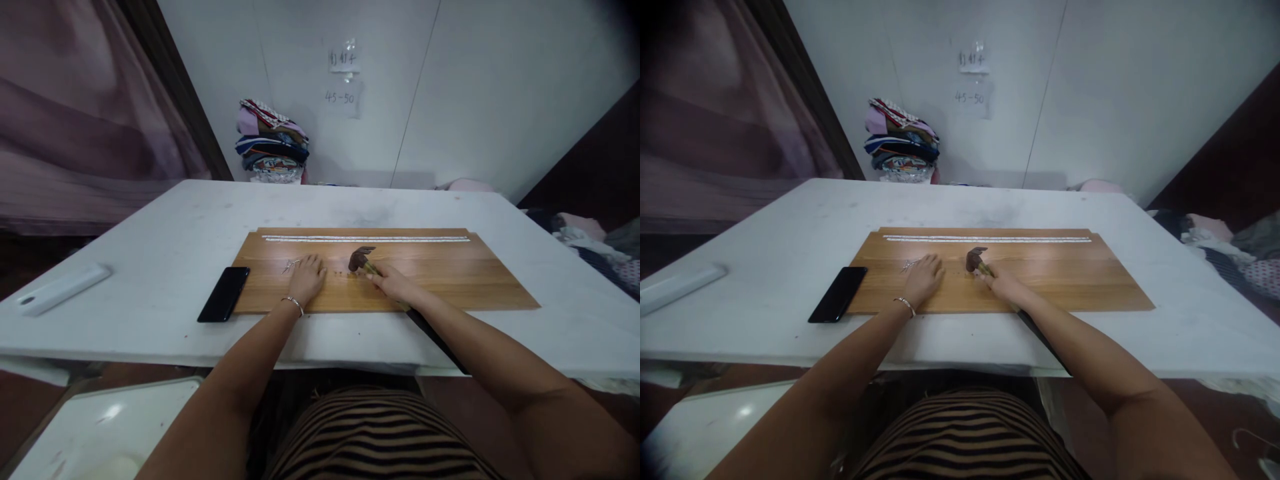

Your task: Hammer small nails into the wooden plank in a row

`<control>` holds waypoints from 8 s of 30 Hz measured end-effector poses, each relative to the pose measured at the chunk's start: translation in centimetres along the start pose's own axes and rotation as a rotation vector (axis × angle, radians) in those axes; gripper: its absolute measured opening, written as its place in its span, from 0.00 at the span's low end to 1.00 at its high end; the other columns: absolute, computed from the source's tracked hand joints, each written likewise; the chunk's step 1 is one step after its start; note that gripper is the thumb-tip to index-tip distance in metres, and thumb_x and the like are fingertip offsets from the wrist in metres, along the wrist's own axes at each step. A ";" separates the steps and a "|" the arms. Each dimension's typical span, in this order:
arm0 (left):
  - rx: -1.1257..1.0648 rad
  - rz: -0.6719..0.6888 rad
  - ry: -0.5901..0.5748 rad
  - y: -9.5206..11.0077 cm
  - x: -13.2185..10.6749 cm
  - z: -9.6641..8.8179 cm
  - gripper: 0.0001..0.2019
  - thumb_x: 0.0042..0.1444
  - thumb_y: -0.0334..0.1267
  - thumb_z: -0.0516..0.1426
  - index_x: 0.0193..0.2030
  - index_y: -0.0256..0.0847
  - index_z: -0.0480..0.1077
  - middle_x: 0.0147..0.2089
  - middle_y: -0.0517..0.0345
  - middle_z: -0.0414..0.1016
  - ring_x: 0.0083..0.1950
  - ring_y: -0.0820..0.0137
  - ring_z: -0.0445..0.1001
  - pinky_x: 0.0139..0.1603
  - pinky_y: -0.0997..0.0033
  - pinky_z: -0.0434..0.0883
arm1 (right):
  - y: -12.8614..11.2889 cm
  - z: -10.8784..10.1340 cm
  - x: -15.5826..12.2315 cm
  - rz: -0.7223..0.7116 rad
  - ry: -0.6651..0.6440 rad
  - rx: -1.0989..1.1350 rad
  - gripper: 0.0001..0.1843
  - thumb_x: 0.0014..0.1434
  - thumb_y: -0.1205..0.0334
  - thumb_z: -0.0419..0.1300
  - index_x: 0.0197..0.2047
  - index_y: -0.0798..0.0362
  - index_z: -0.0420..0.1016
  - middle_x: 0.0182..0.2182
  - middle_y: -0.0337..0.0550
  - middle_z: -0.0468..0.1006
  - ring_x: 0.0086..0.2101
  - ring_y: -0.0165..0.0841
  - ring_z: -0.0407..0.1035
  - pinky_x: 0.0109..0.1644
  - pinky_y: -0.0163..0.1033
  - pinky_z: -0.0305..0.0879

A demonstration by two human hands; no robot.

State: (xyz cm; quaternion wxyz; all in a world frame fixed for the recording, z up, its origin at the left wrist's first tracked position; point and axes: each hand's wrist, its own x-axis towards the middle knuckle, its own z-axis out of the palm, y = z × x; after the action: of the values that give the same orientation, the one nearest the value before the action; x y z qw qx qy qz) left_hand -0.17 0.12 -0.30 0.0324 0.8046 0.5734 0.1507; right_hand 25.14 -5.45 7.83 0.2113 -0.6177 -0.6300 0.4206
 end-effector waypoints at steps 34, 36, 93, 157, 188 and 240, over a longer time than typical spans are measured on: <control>-0.018 0.005 0.022 -0.2 0.1 0.3 0.12 0.69 0.39 0.51 0.52 0.43 0.72 0.62 0.45 0.74 0.67 0.56 0.67 0.68 0.51 0.64 | 0.0 -0.2 0.1 0.002 0.025 0.025 0.08 0.63 0.61 0.58 0.43 0.54 0.75 0.25 0.37 0.71 0.27 0.31 0.63 0.32 0.34 0.61; -0.020 0.003 0.016 -0.2 0.1 0.2 0.11 0.69 0.38 0.51 0.52 0.43 0.73 0.62 0.44 0.74 0.67 0.55 0.67 0.68 0.51 0.64 | 0.0 -0.2 0.1 -0.004 0.021 0.016 0.07 0.63 0.62 0.58 0.42 0.54 0.75 0.25 0.38 0.71 0.26 0.30 0.63 0.32 0.34 0.61; 0.089 -0.070 -0.013 0.6 -0.2 -1.0 0.18 0.69 0.43 0.51 0.60 0.38 0.71 0.69 0.42 0.70 0.71 0.52 0.63 0.71 0.51 0.59 | 0.2 -0.1 0.0 -0.029 0.022 0.023 0.09 0.62 0.60 0.58 0.43 0.54 0.75 0.26 0.38 0.72 0.27 0.31 0.63 0.35 0.36 0.61; 0.014 -0.063 -0.004 0.3 0.0 -0.6 0.17 0.69 0.45 0.51 0.57 0.40 0.70 0.64 0.41 0.73 0.68 0.52 0.65 0.68 0.53 0.62 | -0.1 0.2 -0.1 0.007 0.020 0.045 0.06 0.62 0.61 0.58 0.41 0.53 0.75 0.25 0.37 0.71 0.27 0.31 0.63 0.35 0.36 0.62; 0.046 -0.055 -0.010 0.4 0.0 -0.7 0.17 0.69 0.45 0.51 0.57 0.38 0.71 0.62 0.41 0.74 0.67 0.53 0.66 0.67 0.55 0.62 | -0.1 -0.1 0.0 0.004 0.015 0.015 0.06 0.64 0.60 0.57 0.40 0.53 0.72 0.25 0.36 0.69 0.26 0.30 0.62 0.32 0.35 0.60; 0.023 -0.055 -0.004 0.3 0.1 -0.6 0.16 0.69 0.45 0.51 0.56 0.39 0.71 0.62 0.42 0.74 0.66 0.53 0.66 0.66 0.53 0.62 | -0.3 0.3 -0.3 0.039 -0.004 0.029 0.05 0.64 0.62 0.56 0.40 0.53 0.72 0.24 0.35 0.68 0.25 0.29 0.61 0.31 0.35 0.59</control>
State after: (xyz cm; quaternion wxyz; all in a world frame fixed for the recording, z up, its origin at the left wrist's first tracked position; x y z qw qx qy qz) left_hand -0.01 -0.01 0.38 0.0283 0.7891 0.5970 0.1415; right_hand 24.77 -5.74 7.92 0.2108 -0.6261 -0.6119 0.4348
